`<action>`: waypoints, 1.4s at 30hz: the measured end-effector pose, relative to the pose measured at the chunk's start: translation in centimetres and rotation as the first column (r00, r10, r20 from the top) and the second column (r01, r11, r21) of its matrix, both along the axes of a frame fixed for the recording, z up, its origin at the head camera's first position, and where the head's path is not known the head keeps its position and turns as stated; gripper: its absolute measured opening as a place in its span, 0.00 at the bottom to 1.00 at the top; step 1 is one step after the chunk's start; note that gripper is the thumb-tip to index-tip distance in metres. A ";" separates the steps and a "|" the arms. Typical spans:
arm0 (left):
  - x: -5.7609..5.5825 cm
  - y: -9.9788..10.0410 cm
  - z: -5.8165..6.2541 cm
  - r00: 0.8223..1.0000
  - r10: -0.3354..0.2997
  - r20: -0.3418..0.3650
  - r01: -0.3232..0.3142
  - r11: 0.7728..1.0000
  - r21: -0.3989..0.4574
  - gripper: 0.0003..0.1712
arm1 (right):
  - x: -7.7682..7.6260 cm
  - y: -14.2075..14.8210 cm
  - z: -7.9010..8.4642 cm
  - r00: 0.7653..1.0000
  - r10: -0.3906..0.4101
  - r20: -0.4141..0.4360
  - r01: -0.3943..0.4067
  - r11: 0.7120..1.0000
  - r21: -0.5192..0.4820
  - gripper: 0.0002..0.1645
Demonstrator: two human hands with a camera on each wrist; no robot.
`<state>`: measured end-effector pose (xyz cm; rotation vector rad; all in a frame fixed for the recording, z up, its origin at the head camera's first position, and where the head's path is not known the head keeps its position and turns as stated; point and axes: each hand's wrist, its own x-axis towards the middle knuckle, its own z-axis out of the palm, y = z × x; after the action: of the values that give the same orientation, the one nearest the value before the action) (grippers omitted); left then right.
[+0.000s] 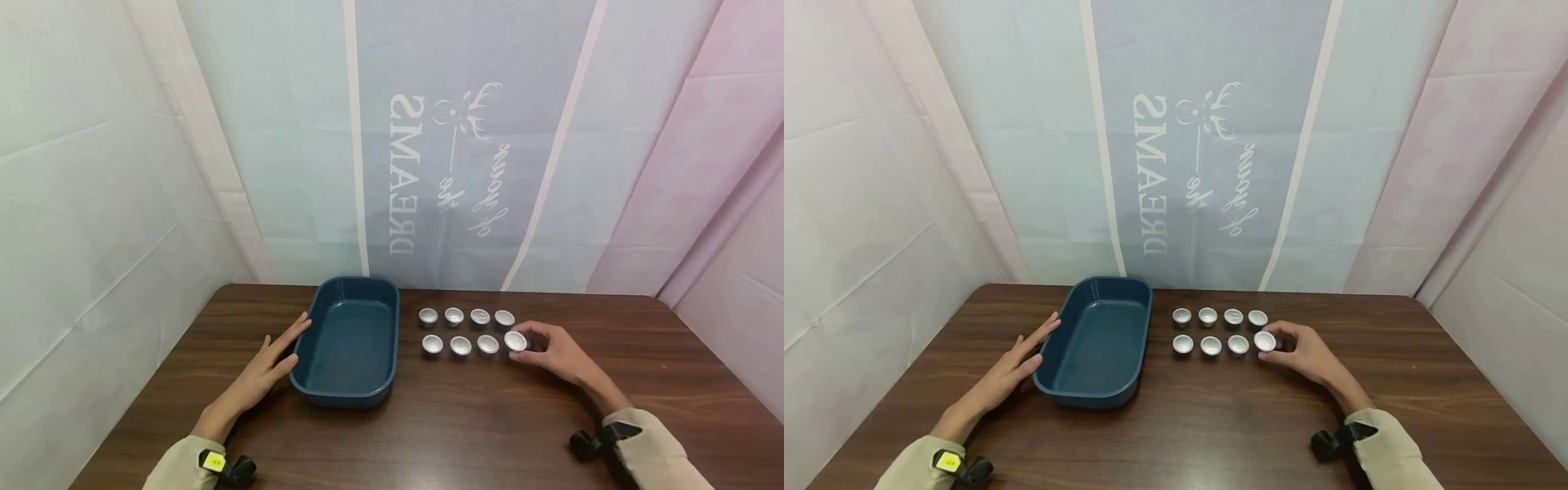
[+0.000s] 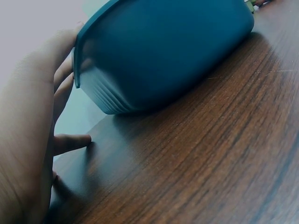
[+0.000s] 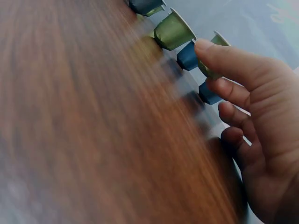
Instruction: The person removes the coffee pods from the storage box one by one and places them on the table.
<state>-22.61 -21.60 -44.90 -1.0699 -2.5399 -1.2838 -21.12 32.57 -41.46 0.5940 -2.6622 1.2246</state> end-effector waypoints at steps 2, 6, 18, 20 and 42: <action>0.0 0.0 0.0 1.000 0.001 -0.007 -0.001 1.000 -0.001 0.34 | 0.0 -0.1 0.0 1.000 0.000 0.000 0.000 1.000 0.002 0.20; 0.0 0.0 -0.1 1.000 0.001 -0.005 -0.001 1.000 -0.002 0.34 | -0.1 -0.1 -0.2 1.000 -0.004 -0.029 0.005 1.000 0.023 0.20; -0.1 0.1 -0.1 1.000 0.002 -0.012 -0.002 1.000 0.001 0.33 | -0.6 1.0 -2.1 0.997 0.039 -0.067 -0.035 0.997 0.063 0.21; -0.1 0.1 -0.1 1.000 0.008 -0.023 -0.008 1.000 -0.001 0.33 | -1.0 1.4 -2.7 0.997 0.041 -0.063 -0.037 0.997 0.064 0.21; 0.2 0.1 0.1 0.999 0.012 -0.044 -0.012 1.000 -0.002 0.33 | -1.6 2.2 -3.5 0.995 0.043 -0.087 -0.032 0.991 0.134 0.21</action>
<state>-22.43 -21.54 -44.82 -1.0691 -2.5124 -1.2413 -22.71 34.77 -44.91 0.7045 -2.6825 1.0105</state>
